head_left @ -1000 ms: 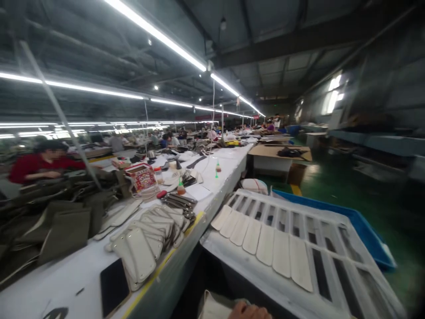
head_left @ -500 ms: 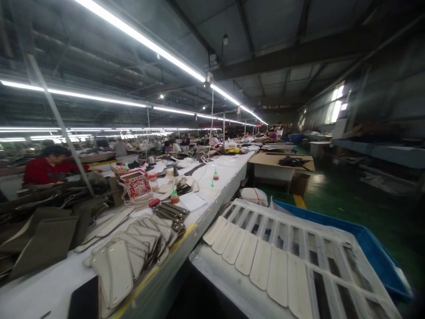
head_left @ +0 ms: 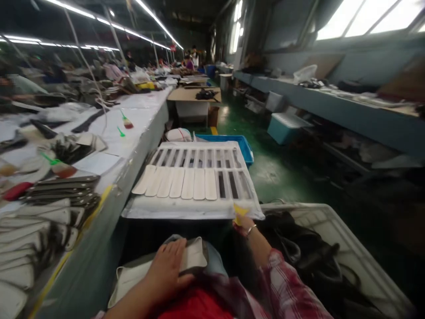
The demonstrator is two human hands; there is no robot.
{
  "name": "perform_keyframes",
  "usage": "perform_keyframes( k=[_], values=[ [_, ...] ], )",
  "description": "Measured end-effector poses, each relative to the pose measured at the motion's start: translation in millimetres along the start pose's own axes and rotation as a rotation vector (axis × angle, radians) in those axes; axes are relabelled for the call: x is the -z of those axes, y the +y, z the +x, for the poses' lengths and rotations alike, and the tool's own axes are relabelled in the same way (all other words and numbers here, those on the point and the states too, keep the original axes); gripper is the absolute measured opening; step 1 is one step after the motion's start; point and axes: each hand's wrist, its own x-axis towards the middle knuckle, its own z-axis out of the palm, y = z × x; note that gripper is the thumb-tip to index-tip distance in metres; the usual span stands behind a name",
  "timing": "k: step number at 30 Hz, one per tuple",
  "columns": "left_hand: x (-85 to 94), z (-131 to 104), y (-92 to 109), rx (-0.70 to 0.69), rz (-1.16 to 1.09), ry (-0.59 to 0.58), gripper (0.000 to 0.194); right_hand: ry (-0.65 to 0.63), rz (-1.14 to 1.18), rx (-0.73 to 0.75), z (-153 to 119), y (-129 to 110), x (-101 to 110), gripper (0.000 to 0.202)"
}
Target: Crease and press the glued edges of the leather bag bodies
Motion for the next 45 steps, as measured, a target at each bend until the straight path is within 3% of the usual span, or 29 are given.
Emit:
perform_keyframes(
  k=[4, 8, 12, 16, 20, 22, 27, 31, 35, 39, 45],
  values=[
    [10.7, 4.8, 11.5, -0.014, -0.011, -0.024, 0.088, -0.068, 0.12, 0.015, -29.7, 19.8, 19.7, 0.009],
    [9.7, 9.8, 13.8, -0.035, -0.037, 0.008, 0.09, -0.331, 0.075, 0.057, -71.2, 27.9, 22.2, 0.023],
    [13.0, 12.1, 13.1, -0.084, -0.065, 0.005, 0.087, -0.543, -0.289, 0.025, -103.5, 20.4, 17.7, 0.034],
    [21.9, 9.6, 9.1, -0.128, -0.13, -0.045, 0.093, -0.613, -0.763, -0.018, -117.3, 2.8, -0.2, 0.05],
    [31.7, 12.0, -4.4, -0.162, -0.251, -0.147, 0.098, -0.751, -1.095, -0.014, -115.6, -9.8, -23.2, 0.044],
    [36.9, 19.7, -12.7, -0.18, -0.345, -0.241, 0.099, -0.789, -1.2, 0.083, -112.0, -15.4, -35.8, 0.036],
    [45.4, 51.2, -27.5, -0.276, -0.66, -0.481, 0.078, -0.633, -1.537, 0.509, -102.5, -26.0, -72.8, 0.028],
    [41.2, 70.2, -37.0, -0.403, -0.895, -0.563, 0.069, -0.428, -1.671, 0.561, -94.8, -23.7, -97.0, 0.044],
    [30.2, 84.7, -44.2, -0.435, -0.969, -0.629, 0.067, -0.247, -1.764, 0.666, -86.9, -16.7, -106.2, 0.052],
    [18.2, 97.3, -48.2, -0.48, -1.006, -0.661, 0.07, -0.217, -1.76, 0.799, -81.8, -13.0, -107.4, 0.05],
    [2.1, 101.4, -56.4, -0.517, -1.157, -0.719, 0.074, -0.385, -1.831, 0.784, -79.0, -23.0, -119.7, 0.052]
  ],
)
